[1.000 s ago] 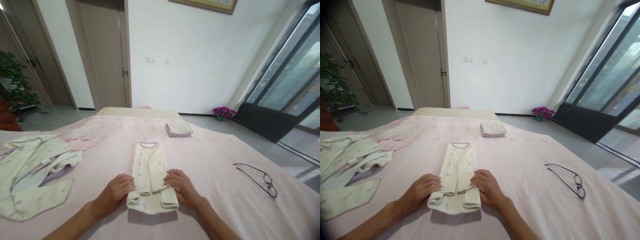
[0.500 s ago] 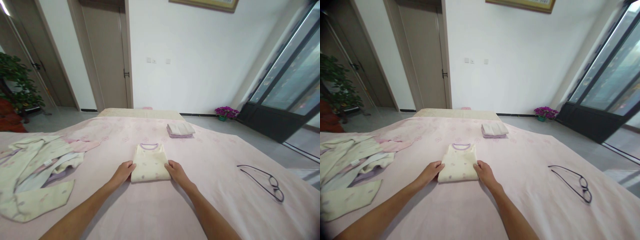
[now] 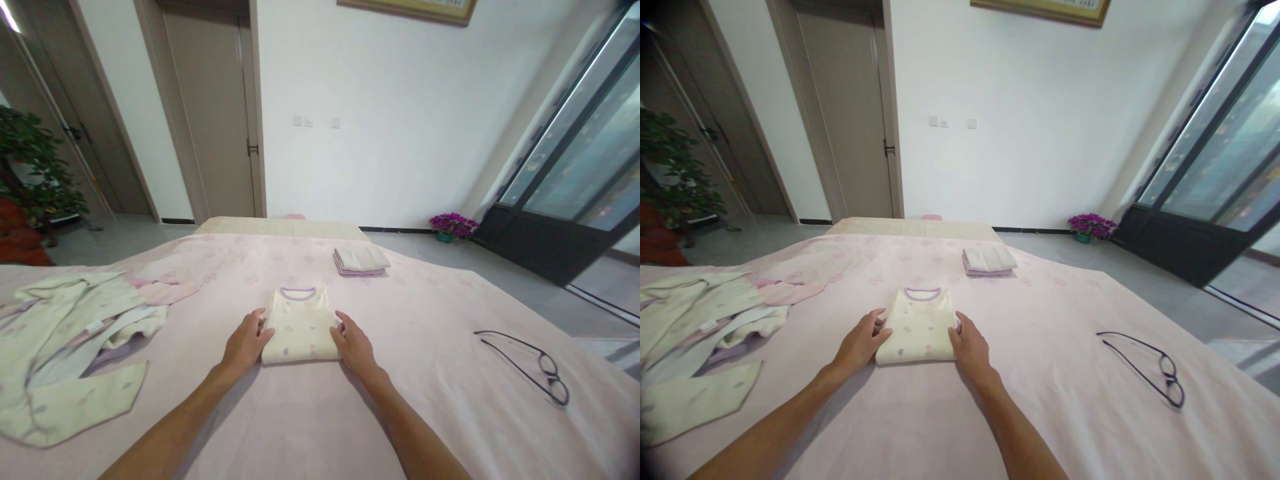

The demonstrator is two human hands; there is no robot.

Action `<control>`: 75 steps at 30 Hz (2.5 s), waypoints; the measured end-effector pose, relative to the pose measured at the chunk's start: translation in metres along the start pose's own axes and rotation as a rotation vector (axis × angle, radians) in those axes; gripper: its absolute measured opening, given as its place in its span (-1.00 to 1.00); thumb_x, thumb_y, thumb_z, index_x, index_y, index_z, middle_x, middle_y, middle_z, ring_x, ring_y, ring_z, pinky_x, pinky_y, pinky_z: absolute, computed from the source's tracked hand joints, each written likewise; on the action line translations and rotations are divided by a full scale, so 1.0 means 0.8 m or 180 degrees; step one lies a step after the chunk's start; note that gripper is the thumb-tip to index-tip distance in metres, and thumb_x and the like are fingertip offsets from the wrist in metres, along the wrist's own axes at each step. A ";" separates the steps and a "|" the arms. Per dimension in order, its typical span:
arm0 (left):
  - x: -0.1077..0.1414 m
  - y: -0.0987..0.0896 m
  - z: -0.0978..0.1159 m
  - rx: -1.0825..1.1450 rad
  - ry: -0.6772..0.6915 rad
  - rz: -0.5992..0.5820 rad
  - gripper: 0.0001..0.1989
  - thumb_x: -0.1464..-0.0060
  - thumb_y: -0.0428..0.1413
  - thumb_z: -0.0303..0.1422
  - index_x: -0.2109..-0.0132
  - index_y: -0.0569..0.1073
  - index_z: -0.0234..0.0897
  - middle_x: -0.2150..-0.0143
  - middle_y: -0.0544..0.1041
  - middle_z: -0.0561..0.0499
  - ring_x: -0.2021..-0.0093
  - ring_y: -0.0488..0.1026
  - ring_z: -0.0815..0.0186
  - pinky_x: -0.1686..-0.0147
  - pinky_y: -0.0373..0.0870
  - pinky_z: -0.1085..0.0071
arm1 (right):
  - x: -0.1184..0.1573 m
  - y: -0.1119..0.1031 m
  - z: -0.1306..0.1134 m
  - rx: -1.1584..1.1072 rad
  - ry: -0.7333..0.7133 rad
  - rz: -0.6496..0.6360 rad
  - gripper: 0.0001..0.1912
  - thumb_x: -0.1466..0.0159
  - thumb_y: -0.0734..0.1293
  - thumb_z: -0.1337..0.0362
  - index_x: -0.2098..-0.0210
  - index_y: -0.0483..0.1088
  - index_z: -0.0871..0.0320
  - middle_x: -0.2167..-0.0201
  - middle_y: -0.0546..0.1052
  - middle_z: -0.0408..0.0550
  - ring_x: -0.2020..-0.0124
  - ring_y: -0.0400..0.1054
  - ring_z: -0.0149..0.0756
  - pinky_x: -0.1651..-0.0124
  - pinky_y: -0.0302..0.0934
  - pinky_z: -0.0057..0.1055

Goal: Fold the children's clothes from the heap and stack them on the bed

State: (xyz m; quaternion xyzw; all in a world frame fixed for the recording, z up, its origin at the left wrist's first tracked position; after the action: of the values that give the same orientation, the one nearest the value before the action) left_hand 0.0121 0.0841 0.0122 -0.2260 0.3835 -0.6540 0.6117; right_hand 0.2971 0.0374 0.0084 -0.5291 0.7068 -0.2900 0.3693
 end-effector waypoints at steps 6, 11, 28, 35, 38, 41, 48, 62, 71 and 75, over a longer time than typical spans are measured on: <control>0.034 0.026 0.036 -0.0547 0.1483 0.0555 -0.51 -0.31 -0.06 -0.22 -0.31 0.22 -0.27 -0.32 0.28 -0.18 -0.36 0.12 0.06 -0.29 0.11 0.01 | 0.016 -0.005 -0.037 0.0633 -0.1358 0.0410 -0.50 -0.38 0.14 0.23 -0.29 0.18 0.18 -0.28 0.28 0.14 -0.31 0.08 -0.06 -0.29 0.03 -0.05; 0.040 0.061 0.032 -0.1166 0.1611 0.0144 -0.43 -0.27 -0.02 -0.09 -0.32 0.25 -0.24 -0.36 0.24 -0.21 -0.37 0.11 -0.01 -0.29 0.07 -0.05 | 0.027 0.019 -0.031 0.0956 -0.1624 -0.0251 -0.42 -0.42 0.11 0.12 -0.37 0.06 0.18 -0.38 0.11 0.10 -0.40 -0.07 -0.08 -0.36 -0.08 -0.02; 0.039 0.051 0.026 -0.1168 0.0819 0.0112 -0.43 -0.31 -0.15 -0.03 -0.32 0.27 -0.20 -0.40 0.14 -0.22 -0.38 0.07 -0.03 -0.28 0.04 -0.04 | 0.028 0.030 -0.017 0.1075 -0.1166 -0.0229 -0.42 -0.44 0.04 0.08 -0.38 0.04 0.17 -0.40 0.05 0.05 -0.41 -0.11 -0.13 -0.38 -0.11 -0.04; 0.039 0.054 0.024 -0.1175 0.0700 0.0103 -0.44 -0.33 -0.17 -0.08 -0.33 0.25 -0.24 -0.41 0.13 -0.24 -0.38 0.10 0.01 -0.30 0.03 0.00 | 0.028 0.028 -0.018 0.1026 -0.1094 -0.0308 -0.39 -0.43 0.03 0.04 -0.37 0.06 0.20 -0.40 0.04 0.05 -0.41 -0.10 -0.11 -0.37 -0.12 -0.03; 0.039 0.054 0.025 -0.1155 0.0666 0.0114 -0.44 -0.33 -0.16 -0.08 -0.33 0.24 -0.23 -0.41 0.13 -0.23 -0.38 0.10 0.05 -0.31 0.02 0.01 | 0.028 0.028 -0.017 0.0999 -0.1075 -0.0310 -0.39 -0.43 0.04 0.04 -0.37 0.06 0.21 -0.40 0.03 0.06 -0.41 -0.11 -0.11 -0.37 -0.12 -0.03; 0.040 0.054 0.025 -0.1115 0.0653 0.0140 -0.44 -0.32 -0.16 -0.08 -0.33 0.24 -0.25 -0.41 0.12 -0.23 -0.39 0.09 0.09 -0.31 0.01 0.03 | 0.029 0.027 -0.017 0.0980 -0.1058 -0.0303 -0.39 -0.43 0.04 0.04 -0.37 0.07 0.20 -0.41 0.03 0.05 -0.41 -0.12 -0.12 -0.37 -0.12 -0.06; 0.039 0.057 0.019 -0.0973 0.0612 0.0275 -0.45 -0.32 -0.16 -0.12 -0.32 0.22 -0.31 -0.40 0.15 -0.23 -0.37 0.12 0.14 -0.32 0.02 0.10 | 0.031 0.025 -0.017 0.0928 -0.1068 -0.0299 -0.40 -0.42 0.06 0.06 -0.37 0.06 0.18 -0.41 0.02 0.04 -0.42 -0.12 -0.12 -0.37 -0.14 -0.05; 0.032 0.057 0.010 -0.0764 0.0143 0.0444 -0.41 -0.29 -0.16 -0.17 -0.31 0.22 -0.49 -0.32 0.29 -0.26 -0.31 0.23 0.12 -0.30 0.12 0.20 | 0.032 0.023 -0.014 0.0817 -0.0989 -0.0368 -0.40 -0.42 0.07 0.08 -0.37 0.06 0.21 -0.42 0.00 0.00 -0.43 -0.19 -0.17 -0.41 -0.24 -0.11; 0.031 0.058 0.006 -0.0704 0.0032 0.0552 -0.45 -0.27 -0.14 -0.19 -0.26 0.31 -0.44 -0.29 0.34 -0.23 -0.30 0.25 0.13 -0.31 0.10 0.18 | 0.033 0.022 -0.015 0.0779 -0.1053 -0.0285 -0.40 -0.41 0.08 0.10 -0.36 0.09 0.22 -0.41 0.02 0.04 -0.43 -0.17 -0.14 -0.40 -0.21 -0.09; 0.028 0.060 -0.001 -0.0663 0.0055 0.0537 -0.44 -0.27 -0.15 -0.18 -0.26 0.32 -0.46 -0.28 0.35 -0.22 -0.30 0.24 0.14 -0.32 0.10 0.20 | 0.033 0.023 -0.014 0.0742 -0.1049 -0.0259 -0.40 -0.41 0.09 0.10 -0.36 0.09 0.22 -0.41 0.02 0.03 -0.43 -0.16 -0.14 -0.40 -0.22 -0.08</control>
State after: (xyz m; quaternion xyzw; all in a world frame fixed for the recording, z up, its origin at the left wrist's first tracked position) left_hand 0.0384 0.0646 -0.0292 -0.2496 0.4723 -0.5588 0.6343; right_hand 0.2734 0.0174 -0.0058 -0.5512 0.5765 -0.2940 0.5267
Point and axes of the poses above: each hand's wrist, its own x-axis away from the middle knuckle, its own y-axis out of the palm, z = x × y, the point moved 1 cm from there along -x, towards the middle knuckle
